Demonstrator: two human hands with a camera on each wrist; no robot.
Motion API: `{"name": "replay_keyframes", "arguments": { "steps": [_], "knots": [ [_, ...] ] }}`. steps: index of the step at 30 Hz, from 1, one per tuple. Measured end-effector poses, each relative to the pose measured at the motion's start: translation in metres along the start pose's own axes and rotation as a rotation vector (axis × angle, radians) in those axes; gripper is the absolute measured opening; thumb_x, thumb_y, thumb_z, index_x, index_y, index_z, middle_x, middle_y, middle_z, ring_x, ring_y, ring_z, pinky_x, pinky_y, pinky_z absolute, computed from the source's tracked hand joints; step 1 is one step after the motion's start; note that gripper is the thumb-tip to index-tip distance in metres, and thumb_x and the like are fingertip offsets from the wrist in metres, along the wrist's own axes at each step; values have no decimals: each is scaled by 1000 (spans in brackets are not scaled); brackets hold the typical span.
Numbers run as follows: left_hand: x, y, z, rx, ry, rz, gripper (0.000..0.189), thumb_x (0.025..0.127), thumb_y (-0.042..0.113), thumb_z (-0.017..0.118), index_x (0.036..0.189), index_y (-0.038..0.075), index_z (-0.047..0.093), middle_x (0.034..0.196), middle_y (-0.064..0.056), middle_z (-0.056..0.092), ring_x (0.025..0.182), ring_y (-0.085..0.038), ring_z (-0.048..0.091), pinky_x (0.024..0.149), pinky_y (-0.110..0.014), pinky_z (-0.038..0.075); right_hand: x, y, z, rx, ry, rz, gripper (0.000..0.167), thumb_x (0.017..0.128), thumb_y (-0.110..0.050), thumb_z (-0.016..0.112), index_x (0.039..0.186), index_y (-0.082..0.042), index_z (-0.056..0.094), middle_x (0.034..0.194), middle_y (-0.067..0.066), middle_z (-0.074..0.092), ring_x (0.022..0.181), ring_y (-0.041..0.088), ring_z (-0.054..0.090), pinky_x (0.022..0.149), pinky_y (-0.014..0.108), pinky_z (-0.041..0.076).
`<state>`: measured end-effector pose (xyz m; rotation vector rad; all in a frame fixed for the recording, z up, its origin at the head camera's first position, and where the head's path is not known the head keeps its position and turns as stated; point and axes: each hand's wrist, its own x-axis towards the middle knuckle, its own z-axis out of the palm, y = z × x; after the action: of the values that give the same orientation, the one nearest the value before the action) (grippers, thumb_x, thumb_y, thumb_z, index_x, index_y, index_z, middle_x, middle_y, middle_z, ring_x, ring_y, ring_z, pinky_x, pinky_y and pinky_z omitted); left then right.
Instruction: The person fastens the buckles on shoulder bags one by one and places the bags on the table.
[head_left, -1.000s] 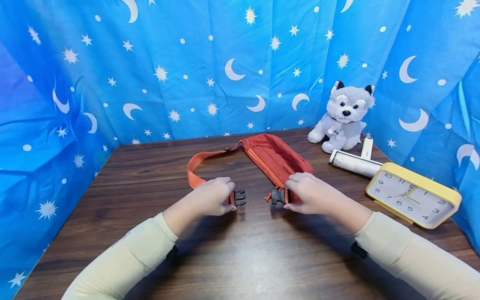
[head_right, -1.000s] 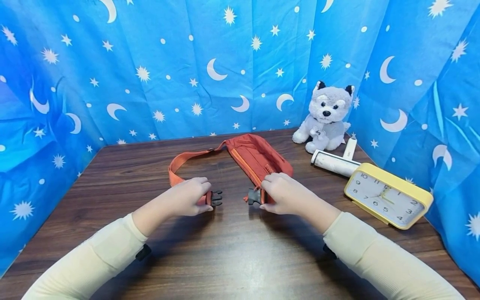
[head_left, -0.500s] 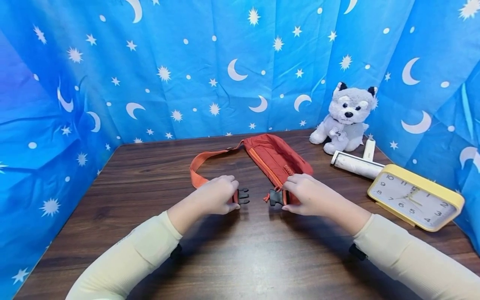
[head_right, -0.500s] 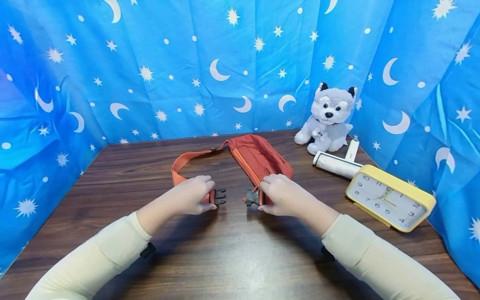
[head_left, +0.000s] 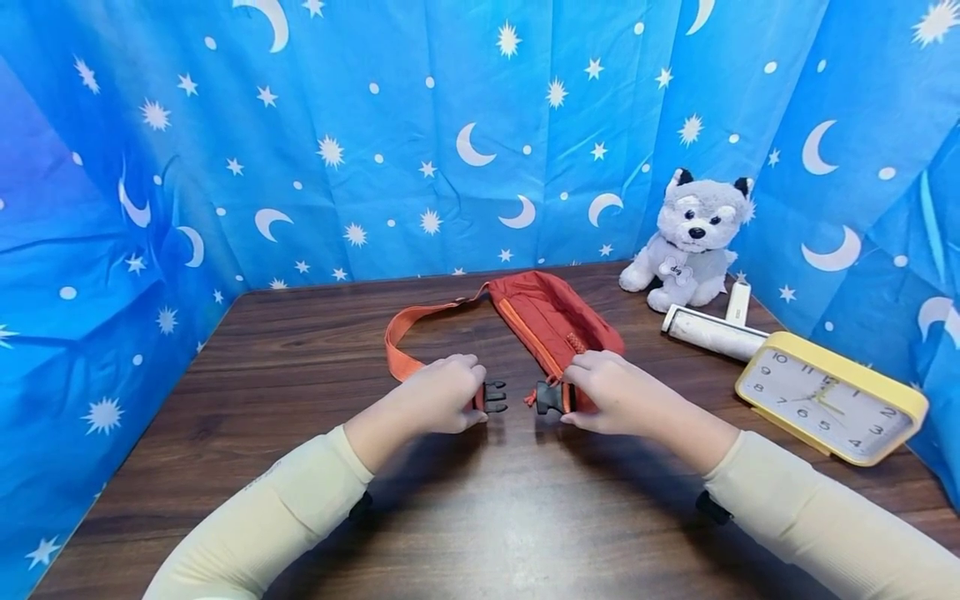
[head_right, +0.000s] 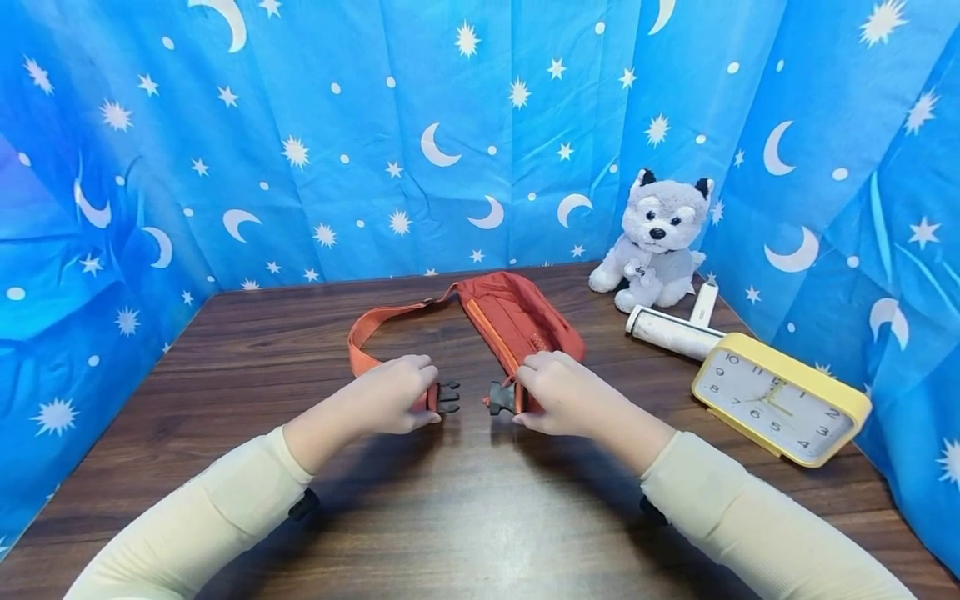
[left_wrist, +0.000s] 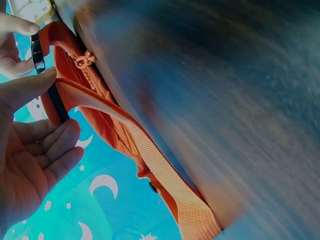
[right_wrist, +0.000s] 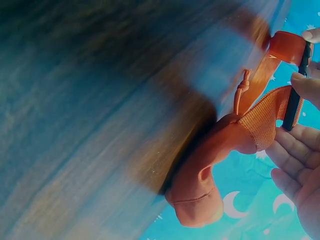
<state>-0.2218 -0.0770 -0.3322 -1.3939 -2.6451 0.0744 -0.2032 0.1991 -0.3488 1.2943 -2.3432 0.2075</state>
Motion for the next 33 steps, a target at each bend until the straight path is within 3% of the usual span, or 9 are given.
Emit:
{"name": "replay_keyframes", "arguments": {
  "steps": [27,33],
  "knots": [
    [4,8,1,16,33,5,28,77,28,76,84,9,58,76,3,47,68,-12,46,61,-26,44,3,-4,4,13,-16,11,39,69,-32,82,87,-4,62,79,2,55,70,16,52,64,34,44],
    [4,7,0,20,62,14,28,76,28,77,82,9,56,75,3,47,68,-12,47,61,-27,44,5,-4,4,13,10,-3,39,69,-33,82,86,-4,61,78,2,54,69,16,51,63,34,43]
  ]
}}
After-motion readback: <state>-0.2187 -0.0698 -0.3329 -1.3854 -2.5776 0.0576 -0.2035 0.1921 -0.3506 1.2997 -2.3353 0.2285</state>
